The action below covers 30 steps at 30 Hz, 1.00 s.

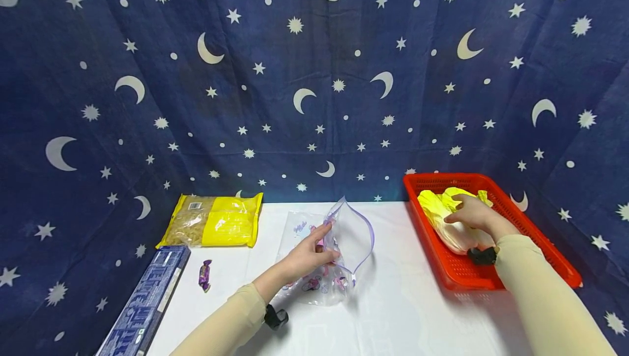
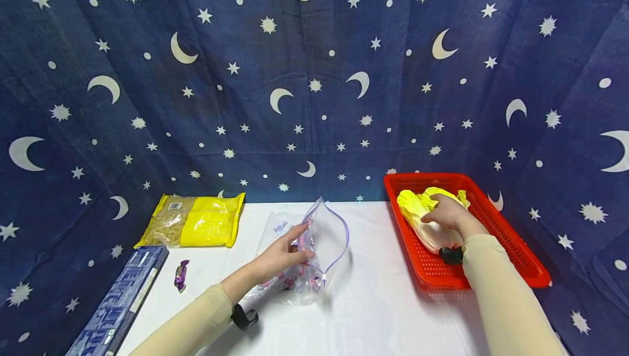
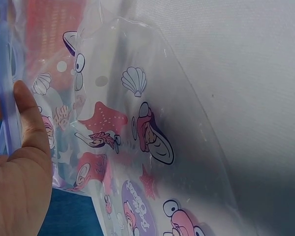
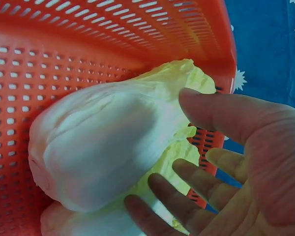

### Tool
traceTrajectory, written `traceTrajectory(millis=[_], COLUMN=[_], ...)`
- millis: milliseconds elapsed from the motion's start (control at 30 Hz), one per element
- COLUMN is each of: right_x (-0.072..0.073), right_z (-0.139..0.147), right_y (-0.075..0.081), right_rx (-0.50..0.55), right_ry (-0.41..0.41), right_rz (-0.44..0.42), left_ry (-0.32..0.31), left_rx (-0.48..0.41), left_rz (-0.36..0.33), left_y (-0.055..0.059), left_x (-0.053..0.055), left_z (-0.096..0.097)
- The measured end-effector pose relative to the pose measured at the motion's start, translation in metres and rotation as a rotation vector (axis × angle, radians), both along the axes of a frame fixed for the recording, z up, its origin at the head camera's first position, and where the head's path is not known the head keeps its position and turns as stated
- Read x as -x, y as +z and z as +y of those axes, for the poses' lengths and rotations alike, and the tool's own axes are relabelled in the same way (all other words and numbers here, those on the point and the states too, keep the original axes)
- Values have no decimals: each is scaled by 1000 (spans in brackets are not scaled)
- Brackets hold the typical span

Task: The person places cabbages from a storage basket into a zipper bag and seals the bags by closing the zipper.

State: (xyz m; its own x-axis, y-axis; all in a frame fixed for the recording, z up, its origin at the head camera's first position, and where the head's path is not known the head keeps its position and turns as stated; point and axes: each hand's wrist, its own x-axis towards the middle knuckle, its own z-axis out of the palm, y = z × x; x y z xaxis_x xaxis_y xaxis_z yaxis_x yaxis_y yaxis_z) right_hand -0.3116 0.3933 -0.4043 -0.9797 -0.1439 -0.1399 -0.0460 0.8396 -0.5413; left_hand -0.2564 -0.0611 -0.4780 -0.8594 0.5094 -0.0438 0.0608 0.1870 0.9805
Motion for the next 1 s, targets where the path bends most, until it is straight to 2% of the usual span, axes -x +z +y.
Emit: traceTrajectory(millis=[200, 400, 700, 833, 1000], right_x=[7, 8, 18, 15, 8], right_z=[5, 1, -1, -1, -3], right_y=[1, 4, -2, -1, 4], right_rx=[-9, 41, -32, 19, 71], right_ry=[-29, -74, -23, -45, -70], right_rz=[-152, -267, -278, -320, -413], left_ry=[0, 2, 5, 8, 5], left_rx=[-15, -1, 10, 4, -14], left_rz=[-9, -11, -12, -12, -21], left_y=[2, 2, 3, 2, 0], left_x=[-1, -1, -2, -2, 0], left_z=[1, 1, 1, 2, 1])
